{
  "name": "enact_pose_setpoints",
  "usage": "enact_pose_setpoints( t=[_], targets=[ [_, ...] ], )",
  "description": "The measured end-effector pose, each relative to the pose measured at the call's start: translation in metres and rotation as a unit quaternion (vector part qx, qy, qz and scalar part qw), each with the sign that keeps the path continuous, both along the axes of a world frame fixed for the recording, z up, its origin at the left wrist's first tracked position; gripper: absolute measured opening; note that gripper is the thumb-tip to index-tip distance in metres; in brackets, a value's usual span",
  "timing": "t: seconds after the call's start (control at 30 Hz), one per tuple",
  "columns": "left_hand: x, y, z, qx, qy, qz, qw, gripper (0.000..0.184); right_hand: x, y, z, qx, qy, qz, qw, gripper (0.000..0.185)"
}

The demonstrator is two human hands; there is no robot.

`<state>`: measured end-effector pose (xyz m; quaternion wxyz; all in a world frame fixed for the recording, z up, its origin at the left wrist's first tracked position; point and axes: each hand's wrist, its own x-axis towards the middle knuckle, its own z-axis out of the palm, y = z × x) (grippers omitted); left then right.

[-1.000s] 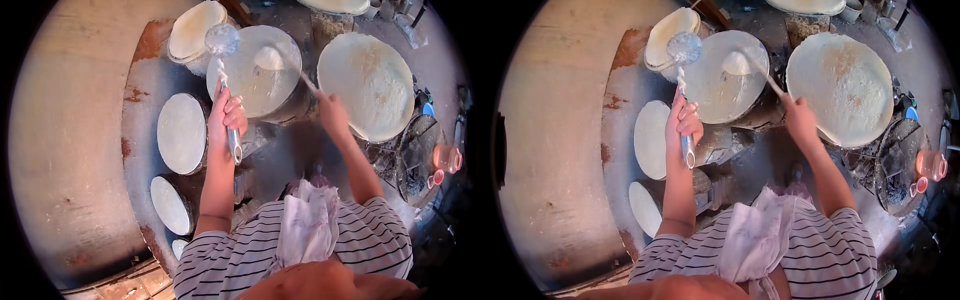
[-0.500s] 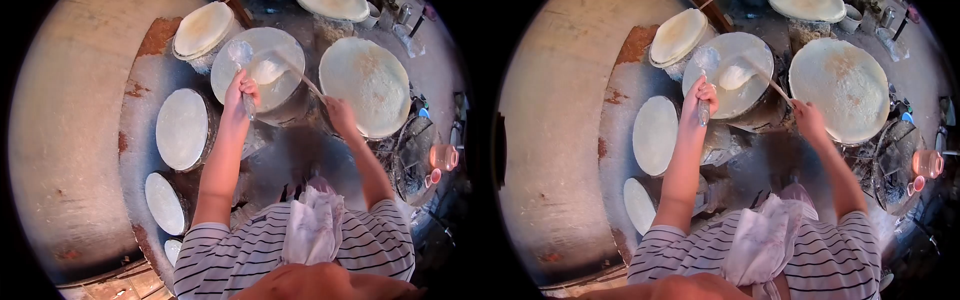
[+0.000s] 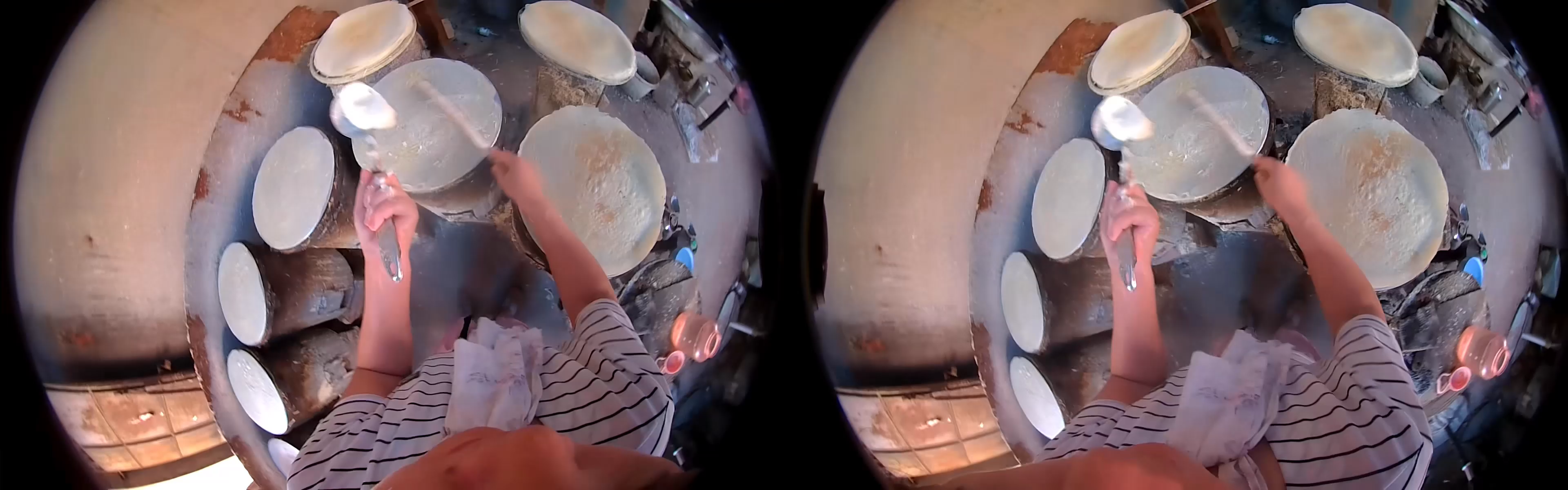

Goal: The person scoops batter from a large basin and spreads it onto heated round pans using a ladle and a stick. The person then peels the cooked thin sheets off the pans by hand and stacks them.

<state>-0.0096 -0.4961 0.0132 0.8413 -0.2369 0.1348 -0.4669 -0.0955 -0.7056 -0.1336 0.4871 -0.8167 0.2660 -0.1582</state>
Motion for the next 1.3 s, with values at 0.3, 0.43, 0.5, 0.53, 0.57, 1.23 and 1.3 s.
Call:
enact_pose_setpoints(
  t=[0.3,0.43,0.5,0.53,0.57,1.23,1.3],
  targets=[
    [-0.025,0.008,0.022,0.049,-0.039,-0.092,0.994,0.025,-0.188,-0.031,0.048,-0.103,0.166,-0.157,0.968,0.022],
    [-0.039,-0.037,0.024,0.049,0.081,-0.118,0.988,0.022,-0.255,-0.186,0.016,-0.354,0.13,-0.26,0.889,0.018],
    [-0.037,-0.053,0.015,0.082,0.096,-0.141,0.982,0.019,-0.251,-0.24,0.004,-0.276,0.126,-0.257,0.918,0.021],
    [-0.042,-0.066,0.016,0.109,0.06,-0.135,0.983,0.016,-0.245,-0.259,0.01,-0.221,0.145,-0.251,0.931,0.022],
    [-0.049,-0.076,0.014,0.081,0.064,-0.138,0.985,0.015,-0.239,-0.267,0.005,-0.152,0.172,-0.238,0.944,0.024],
    [-0.023,-0.006,0.044,0.12,0.024,-0.103,0.987,0.031,-0.197,-0.079,0.198,-0.278,-0.051,-0.315,0.906,0.027],
    [-0.011,0.011,0.029,0.141,0.06,-0.119,0.981,0.03,-0.193,-0.098,0.207,-0.342,-0.086,-0.304,0.885,0.025]
  ],
)
